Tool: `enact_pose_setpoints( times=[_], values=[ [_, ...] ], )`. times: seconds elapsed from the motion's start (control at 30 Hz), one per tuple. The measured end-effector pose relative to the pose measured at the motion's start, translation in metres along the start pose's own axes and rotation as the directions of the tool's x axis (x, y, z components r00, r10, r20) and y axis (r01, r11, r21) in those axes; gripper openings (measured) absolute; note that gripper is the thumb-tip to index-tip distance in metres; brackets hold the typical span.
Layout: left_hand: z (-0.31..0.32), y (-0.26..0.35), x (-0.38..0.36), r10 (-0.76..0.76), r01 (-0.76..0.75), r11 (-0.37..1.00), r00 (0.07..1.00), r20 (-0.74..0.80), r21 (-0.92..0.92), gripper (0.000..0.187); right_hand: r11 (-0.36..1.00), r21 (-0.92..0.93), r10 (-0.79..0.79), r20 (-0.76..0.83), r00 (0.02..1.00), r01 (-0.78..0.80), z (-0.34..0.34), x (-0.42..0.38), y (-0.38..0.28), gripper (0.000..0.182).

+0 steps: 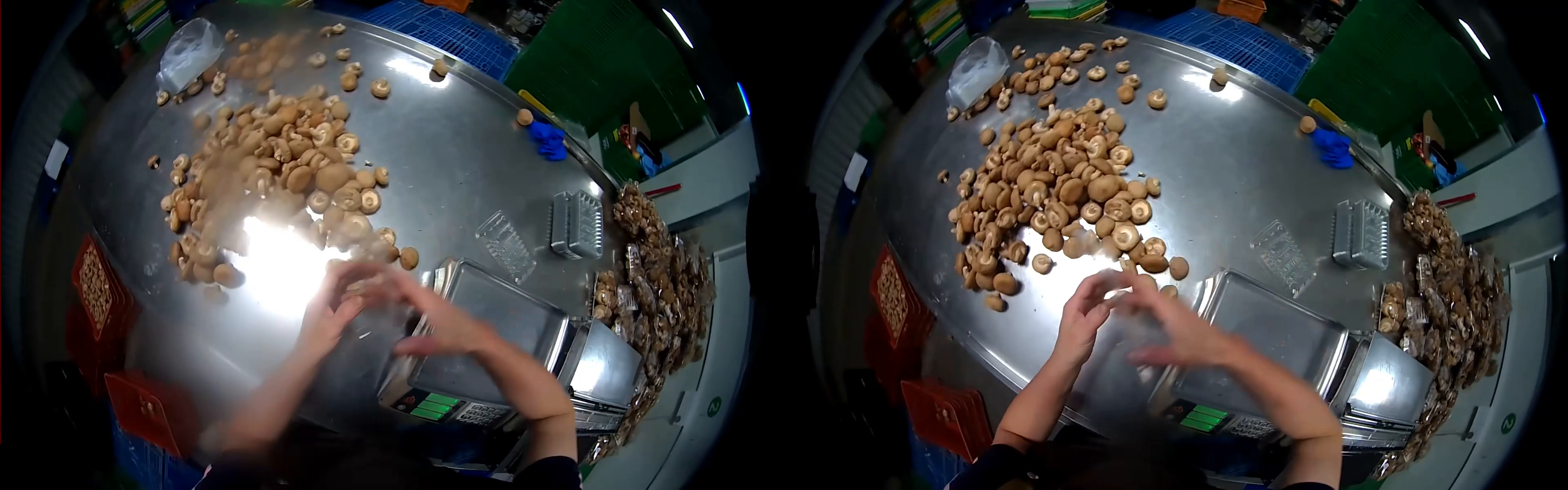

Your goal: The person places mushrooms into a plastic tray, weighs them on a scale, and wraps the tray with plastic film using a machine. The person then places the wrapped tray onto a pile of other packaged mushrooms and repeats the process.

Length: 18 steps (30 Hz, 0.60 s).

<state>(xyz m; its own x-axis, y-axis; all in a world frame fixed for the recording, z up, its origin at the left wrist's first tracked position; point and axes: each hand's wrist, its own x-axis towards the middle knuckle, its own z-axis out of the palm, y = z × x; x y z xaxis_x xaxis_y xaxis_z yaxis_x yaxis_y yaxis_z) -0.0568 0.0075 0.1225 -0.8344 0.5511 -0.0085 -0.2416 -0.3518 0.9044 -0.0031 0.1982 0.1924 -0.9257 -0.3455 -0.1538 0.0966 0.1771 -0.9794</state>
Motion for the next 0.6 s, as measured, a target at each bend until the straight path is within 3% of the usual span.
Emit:
enact_pose_setpoints(
  times=[0.07, 0.1, 0.13, 0.17, 0.2, 0.27, 0.33, 0.37, 0.43, 0.5, 0.6],
  values=[
    [-0.026, -0.011, -0.01, -0.238, 0.281, 0.951, 0.93, -0.28, 0.124, 0.028, 0.956, 0.22, -0.189, -0.035, 0.981, 0.192, 0.036, 0.019, 0.029, 0.078],
    [-0.028, -0.012, -0.009, -0.155, 0.166, 0.986, 0.924, -0.349, 0.004, 0.02, 0.954, 0.278, -0.083, -0.109, 0.991, 0.11, 0.043, 0.029, 0.035, 0.072],
    [-0.047, -0.024, -0.009, -0.058, 0.162, 0.965, 0.898, -0.437, 0.204, 0.01, 0.94, 0.339, 0.029, -0.177, 0.984, 0.033, 0.049, 0.038, 0.04, 0.066],
    [-0.057, -0.027, -0.009, -0.094, 0.202, 0.954, 0.903, -0.418, 0.221, 0.014, 0.915, 0.4, 0.145, -0.235, 0.961, -0.04, 0.052, 0.045, 0.044, 0.06],
    [-0.064, -0.03, -0.007, -0.131, 0.24, 0.942, 0.908, -0.399, 0.236, 0.02, 0.915, 0.388, 0.212, -0.239, 0.948, -0.107, 0.05, 0.052, 0.048, 0.055],
    [-0.064, -0.048, -0.001, -0.017, 0.202, 0.918, 0.88, -0.475, 0.34, 0.021, 0.902, 0.359, 0.342, -0.249, 0.906, -0.241, 0.032, 0.076, 0.054, 0.045],
    [-0.064, -0.05, 0.004, 0.038, 0.108, 0.954, 0.882, -0.47, 0.28, 0.039, 0.997, 0.027, 0.076, -0.535, 0.841, -0.073, -0.007, 0.097, 0.091, 0.037],
    [-0.072, -0.055, 0.003, 0.053, 0.121, 0.948, 0.851, -0.522, 0.294, 0.042, 0.998, 0.063, 0.054, -0.668, 0.743, -0.016, -0.035, 0.107, 0.092, 0.035],
    [-0.097, -0.075, -0.001, 0.044, 0.218, 0.909, 0.797, -0.602, 0.355, 0.051, 0.988, -0.069, 0.021, -0.828, 0.56, -0.139, -0.103, 0.117, 0.121, 0.031],
    [-0.102, -0.088, -0.003, 0.053, 0.223, 0.904, 0.789, -0.612, 0.365, 0.055, 0.914, -0.234, -0.01, -0.829, 0.56, -0.331, -0.138, 0.121, 0.13, 0.031],
    [-0.103, -0.104, 0.006, 0.137, 0.149, 0.892, 0.811, -0.57, 0.426, 0.067, 0.879, -0.147, 0.229, -0.705, 0.672, -0.454, -0.153, 0.137, 0.151, 0.033]
  ],
)
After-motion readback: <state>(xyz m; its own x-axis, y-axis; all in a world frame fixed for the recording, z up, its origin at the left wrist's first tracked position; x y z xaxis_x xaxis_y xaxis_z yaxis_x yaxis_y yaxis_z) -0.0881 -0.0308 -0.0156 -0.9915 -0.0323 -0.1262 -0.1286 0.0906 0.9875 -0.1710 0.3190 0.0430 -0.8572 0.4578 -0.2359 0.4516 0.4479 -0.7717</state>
